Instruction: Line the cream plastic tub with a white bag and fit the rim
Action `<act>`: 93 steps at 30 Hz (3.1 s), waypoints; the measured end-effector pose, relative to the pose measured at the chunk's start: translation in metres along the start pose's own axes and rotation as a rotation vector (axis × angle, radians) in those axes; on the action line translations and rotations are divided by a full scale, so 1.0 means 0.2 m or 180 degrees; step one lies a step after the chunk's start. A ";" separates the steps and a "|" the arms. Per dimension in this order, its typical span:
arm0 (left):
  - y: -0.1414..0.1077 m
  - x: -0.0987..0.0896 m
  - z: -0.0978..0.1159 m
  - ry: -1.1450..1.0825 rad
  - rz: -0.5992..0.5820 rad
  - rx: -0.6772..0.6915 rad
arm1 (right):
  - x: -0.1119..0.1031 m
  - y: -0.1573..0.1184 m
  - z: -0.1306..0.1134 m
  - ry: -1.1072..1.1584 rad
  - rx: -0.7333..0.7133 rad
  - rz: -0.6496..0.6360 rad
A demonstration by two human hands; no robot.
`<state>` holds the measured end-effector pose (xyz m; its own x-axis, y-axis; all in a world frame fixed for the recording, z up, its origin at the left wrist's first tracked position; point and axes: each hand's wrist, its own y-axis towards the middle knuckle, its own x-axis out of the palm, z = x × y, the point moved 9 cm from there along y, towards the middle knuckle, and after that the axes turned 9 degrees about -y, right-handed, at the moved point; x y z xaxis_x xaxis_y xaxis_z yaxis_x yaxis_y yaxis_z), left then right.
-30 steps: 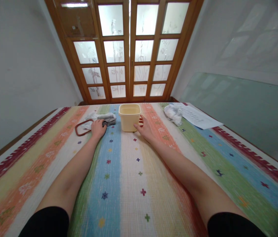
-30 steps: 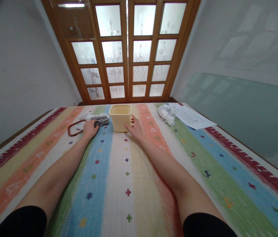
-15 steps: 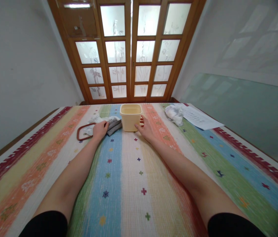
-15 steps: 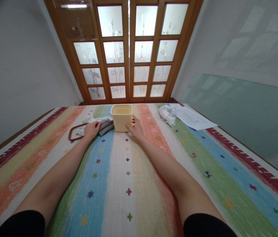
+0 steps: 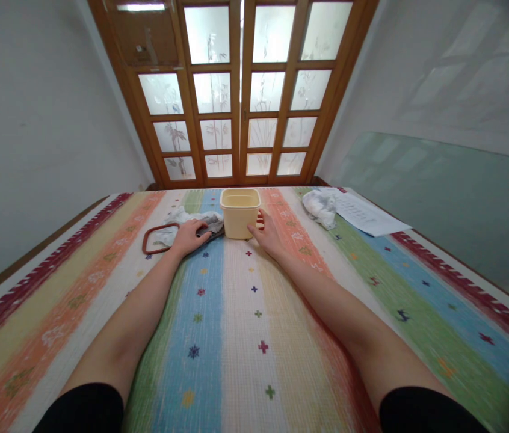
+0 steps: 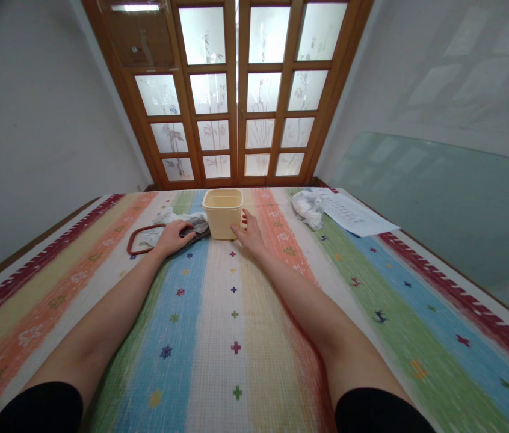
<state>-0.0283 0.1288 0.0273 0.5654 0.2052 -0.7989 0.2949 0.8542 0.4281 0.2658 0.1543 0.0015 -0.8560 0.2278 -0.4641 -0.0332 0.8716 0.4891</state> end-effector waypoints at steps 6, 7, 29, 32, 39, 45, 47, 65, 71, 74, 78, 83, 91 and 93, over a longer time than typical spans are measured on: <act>-0.01 0.02 0.07 0.0168 -0.0113 0.0191 | -0.01 0.00 -0.01 0.0000 0.0004 0.0004; -0.01 0.02 0.07 0.0180 -0.0120 0.0145 | -0.01 0.00 -0.01 0.0000 0.0009 0.0002; -0.01 -0.03 -0.25 0.0377 0.0622 -0.1144 | 0.01 0.00 0.00 0.0025 -0.0009 -0.0029; -0.03 -0.03 -0.27 0.0521 0.0635 -0.1190 | 0.01 0.00 0.00 0.0041 -0.0003 -0.0046; -0.07 -0.09 -0.39 0.0661 0.0561 -0.1688 | 0.00 0.00 0.00 0.0032 -0.0037 -0.0019; -0.09 -0.13 -0.42 0.0801 0.0380 -0.1818 | -0.01 0.00 -0.01 -0.0083 -0.0061 0.0018; -0.10 -0.16 -0.43 0.0880 0.0492 -0.1883 | -0.01 0.00 -0.01 -0.0113 -0.0051 0.0038; 0.01 -0.06 -0.40 -0.2368 0.2007 -0.1763 | -0.01 0.00 -0.02 -0.0013 -0.0090 0.0017; 0.00 0.14 -0.44 -0.2344 0.1615 -0.1926 | -0.01 0.01 0.00 -0.0015 -0.0095 0.0040; -0.02 0.09 -0.45 -0.2062 0.1585 -0.1830 | -0.01 0.00 0.00 -0.0021 -0.0099 0.0024; -0.05 -0.08 -0.41 -0.1357 0.1634 -0.1558 | -0.02 0.00 -0.02 -0.0026 -0.0098 0.0022; -0.12 -0.22 -0.37 0.0651 0.1285 -0.1586 | -0.03 0.00 -0.04 -0.0026 -0.0135 0.0054; -0.15 -0.17 -0.57 0.0982 0.0551 -0.1948 | -0.03 0.00 -0.03 -0.0001 -0.0163 0.0103; -0.14 -0.19 -0.58 0.0763 0.0716 -0.1909 | -0.03 0.00 -0.03 0.0006 -0.0148 0.0126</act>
<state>-0.1475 0.1519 -0.0039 0.3564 0.4498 -0.8189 -0.3267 0.8811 0.3419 0.2686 0.1509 0.0093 -0.8581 0.2607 -0.4423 -0.0234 0.8408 0.5409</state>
